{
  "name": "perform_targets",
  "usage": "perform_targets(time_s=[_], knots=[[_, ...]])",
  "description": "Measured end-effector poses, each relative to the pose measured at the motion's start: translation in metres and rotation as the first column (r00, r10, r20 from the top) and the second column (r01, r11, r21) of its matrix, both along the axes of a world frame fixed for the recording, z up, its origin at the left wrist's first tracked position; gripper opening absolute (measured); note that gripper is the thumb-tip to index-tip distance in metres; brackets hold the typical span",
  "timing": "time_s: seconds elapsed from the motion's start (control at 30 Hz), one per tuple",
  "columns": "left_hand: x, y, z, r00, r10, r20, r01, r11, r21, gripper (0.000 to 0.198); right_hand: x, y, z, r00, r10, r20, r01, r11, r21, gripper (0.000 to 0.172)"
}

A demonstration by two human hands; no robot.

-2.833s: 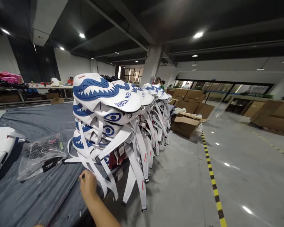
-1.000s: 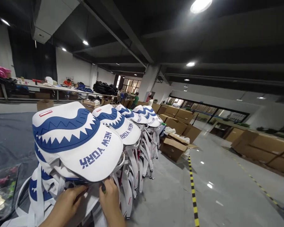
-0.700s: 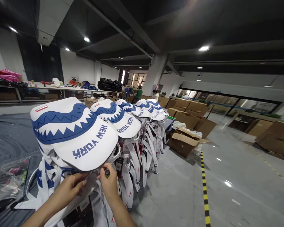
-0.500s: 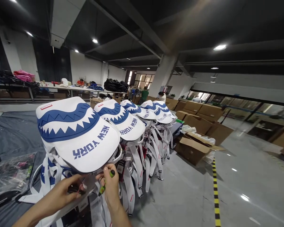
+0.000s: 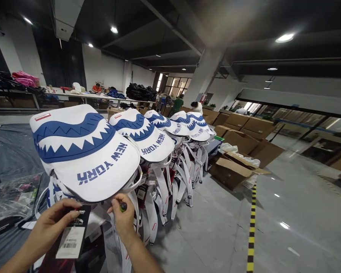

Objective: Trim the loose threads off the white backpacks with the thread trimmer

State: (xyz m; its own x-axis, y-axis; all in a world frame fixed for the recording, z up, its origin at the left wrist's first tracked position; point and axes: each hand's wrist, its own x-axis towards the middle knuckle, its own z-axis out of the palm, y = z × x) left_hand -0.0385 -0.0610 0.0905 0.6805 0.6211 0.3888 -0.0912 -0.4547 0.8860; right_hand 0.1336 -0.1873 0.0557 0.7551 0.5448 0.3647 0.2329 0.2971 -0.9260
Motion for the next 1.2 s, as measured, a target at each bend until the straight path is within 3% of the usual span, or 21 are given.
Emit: perform_targets(time_s=[0.1,0.2,0.37,0.47,0.57,0.67,0.7,0.77,0.83,0.93,1.0,1.1,1.2], knots=[[0.001,-0.007,-0.011,0.999,-0.038,0.023,0.030,0.961,0.273,0.009,-0.004,-0.001,-0.001,0.983,0.039,0.180,-0.040,0.999,0.003,0.016],[0.001,-0.010,-0.031,0.996,-0.083,0.020,0.060,0.852,0.520,0.021,-0.003,-0.001,0.001,0.917,0.083,0.391,-0.101,0.995,0.026,0.012],[0.001,-0.006,-0.055,1.000,0.023,-0.005,-0.013,0.730,0.683,0.022,0.008,0.005,0.010,0.715,0.062,0.696,-0.159,0.984,0.075,0.014],[0.002,-0.002,-0.053,0.988,0.153,0.037,-0.118,0.565,0.816,0.023,0.011,0.010,0.009,0.549,0.053,0.834,-0.137,0.990,0.027,0.017],[0.002,0.002,-0.047,0.965,0.232,0.121,-0.203,0.378,0.903,0.026,0.012,0.013,0.005,0.414,0.139,0.900,-0.095,0.990,-0.109,0.023],[0.001,0.004,-0.042,0.943,0.284,0.171,-0.257,0.296,0.920,0.027,0.013,0.013,0.002,0.367,0.254,0.895,-0.099,0.967,-0.234,0.033],[0.001,0.005,-0.042,0.944,0.285,0.167,-0.255,0.308,0.916,0.027,0.013,0.013,0.002,0.374,0.282,0.884,-0.110,0.959,-0.260,0.035],[0.002,0.006,-0.042,0.966,0.222,0.133,-0.213,0.387,0.897,0.025,0.012,0.013,0.004,0.419,0.328,0.846,-0.140,0.945,-0.297,0.034],[0.002,0.004,-0.041,0.992,0.096,0.081,-0.121,0.538,0.834,0.022,0.011,0.014,0.007,0.487,0.371,0.791,-0.169,0.928,-0.331,0.028],[0.002,-0.001,-0.038,1.000,0.022,0.011,-0.024,0.814,0.580,0.016,0.009,0.014,0.015,0.591,0.402,0.700,-0.180,0.911,-0.372,0.020],[0.001,-0.004,-0.035,0.999,0.045,-0.026,-0.030,0.914,0.405,0.015,0.008,0.012,0.020,0.620,0.415,0.666,-0.177,0.901,-0.397,0.014],[0.000,-0.004,-0.032,0.999,0.024,-0.021,-0.015,0.925,0.379,0.016,0.008,0.008,0.027,0.558,0.456,0.693,-0.142,0.876,-0.461,0.013],[0.001,-0.001,-0.033,0.999,-0.041,-0.016,0.043,0.859,0.510,0.014,0.007,0.006,0.031,0.430,0.499,0.752,-0.077,0.851,-0.520,0.015]])
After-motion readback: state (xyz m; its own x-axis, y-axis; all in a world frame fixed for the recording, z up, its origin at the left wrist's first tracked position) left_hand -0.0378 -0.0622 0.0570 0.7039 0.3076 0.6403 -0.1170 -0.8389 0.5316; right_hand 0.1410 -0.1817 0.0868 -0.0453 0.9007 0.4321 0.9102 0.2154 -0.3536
